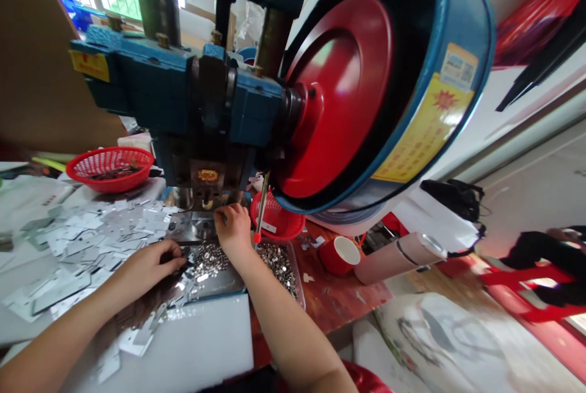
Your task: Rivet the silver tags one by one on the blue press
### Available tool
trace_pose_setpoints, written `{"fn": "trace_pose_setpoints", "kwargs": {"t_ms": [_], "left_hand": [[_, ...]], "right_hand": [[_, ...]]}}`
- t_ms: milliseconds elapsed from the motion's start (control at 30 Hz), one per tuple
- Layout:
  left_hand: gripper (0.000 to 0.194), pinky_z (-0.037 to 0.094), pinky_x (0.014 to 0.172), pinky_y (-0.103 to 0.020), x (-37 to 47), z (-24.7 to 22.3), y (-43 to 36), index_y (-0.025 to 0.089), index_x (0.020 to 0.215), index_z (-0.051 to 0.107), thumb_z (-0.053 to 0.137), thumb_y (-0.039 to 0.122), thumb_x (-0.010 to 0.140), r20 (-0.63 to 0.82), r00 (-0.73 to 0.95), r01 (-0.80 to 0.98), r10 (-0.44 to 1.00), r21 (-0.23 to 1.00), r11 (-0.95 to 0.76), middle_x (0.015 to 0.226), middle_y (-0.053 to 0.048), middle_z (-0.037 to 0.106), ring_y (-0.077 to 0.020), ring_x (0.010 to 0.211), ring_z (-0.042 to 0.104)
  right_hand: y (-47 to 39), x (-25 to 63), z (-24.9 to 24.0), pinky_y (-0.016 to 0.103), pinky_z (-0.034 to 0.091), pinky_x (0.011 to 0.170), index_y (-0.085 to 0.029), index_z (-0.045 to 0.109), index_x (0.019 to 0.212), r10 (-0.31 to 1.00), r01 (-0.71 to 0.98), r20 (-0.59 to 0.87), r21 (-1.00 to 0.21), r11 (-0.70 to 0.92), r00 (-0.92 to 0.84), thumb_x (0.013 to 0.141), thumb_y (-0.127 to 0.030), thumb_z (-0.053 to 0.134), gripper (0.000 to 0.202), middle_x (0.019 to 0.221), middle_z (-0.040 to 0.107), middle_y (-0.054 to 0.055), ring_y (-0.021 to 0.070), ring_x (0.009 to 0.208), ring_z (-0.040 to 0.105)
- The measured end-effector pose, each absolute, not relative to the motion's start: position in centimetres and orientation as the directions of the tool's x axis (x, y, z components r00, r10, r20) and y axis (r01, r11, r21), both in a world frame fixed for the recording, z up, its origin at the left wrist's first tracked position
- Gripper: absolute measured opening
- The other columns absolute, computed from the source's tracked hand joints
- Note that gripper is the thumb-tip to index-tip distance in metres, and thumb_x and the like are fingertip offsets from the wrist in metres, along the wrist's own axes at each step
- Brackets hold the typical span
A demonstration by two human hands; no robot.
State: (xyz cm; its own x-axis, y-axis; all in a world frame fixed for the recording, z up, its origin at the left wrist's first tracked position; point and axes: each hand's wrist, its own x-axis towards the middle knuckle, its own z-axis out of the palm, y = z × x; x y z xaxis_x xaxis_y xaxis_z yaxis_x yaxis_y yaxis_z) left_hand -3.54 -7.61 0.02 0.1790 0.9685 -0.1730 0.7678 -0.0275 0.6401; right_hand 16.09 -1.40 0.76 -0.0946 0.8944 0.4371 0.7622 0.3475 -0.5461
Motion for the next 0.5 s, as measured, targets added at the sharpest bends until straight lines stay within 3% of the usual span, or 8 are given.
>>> {"fn": "trace_pose_setpoints", "kwargs": {"t_ms": [167,267,500], "left_hand": [[0.026,0.044,0.082,-0.031,-4.2,-0.2,-7.4,0.028,0.096,0.068,0.053,0.039,0.078,-0.148,0.229,0.721,0.962,0.690,-0.065,0.101,0.000,0.071,-0.0210,0.093,0.064],[0.030,0.043,0.090,-0.034,-4.8,-0.5,-7.2,0.030,0.104,0.068,0.050,0.036,0.081,-0.114,0.265,0.724,0.958,0.679,-0.119,0.111,-0.001,0.069,-0.0222,0.101,0.062],[0.034,0.046,0.087,-0.034,-6.0,-0.4,-7.0,0.032,0.111,0.065,0.046,0.035,0.084,-0.051,0.257,0.772,0.965,0.612,-0.173,0.110,-0.001,0.069,-0.0216,0.097,0.063]], "right_hand": [[-0.9,14.8,1.2,0.029,0.039,0.080,-0.024,0.072,0.086,0.903,0.853,0.407,-0.413,0.319,-0.140,0.084,-0.024,0.061,0.012,0.090,0.065,0.002,0.0180,0.087,0.053],[-1.7,14.9,1.7,0.031,0.037,0.083,-0.028,0.072,0.089,0.880,0.858,0.416,-0.341,0.384,-0.228,0.087,-0.028,0.057,0.015,0.093,0.064,0.001,0.0181,0.091,0.052],[-3.2,16.2,2.5,0.038,0.029,0.099,-0.028,0.067,0.105,0.788,0.818,0.454,-0.192,0.542,-0.416,0.092,-0.037,0.049,0.025,0.100,0.063,0.003,0.0196,0.099,0.048]]}}
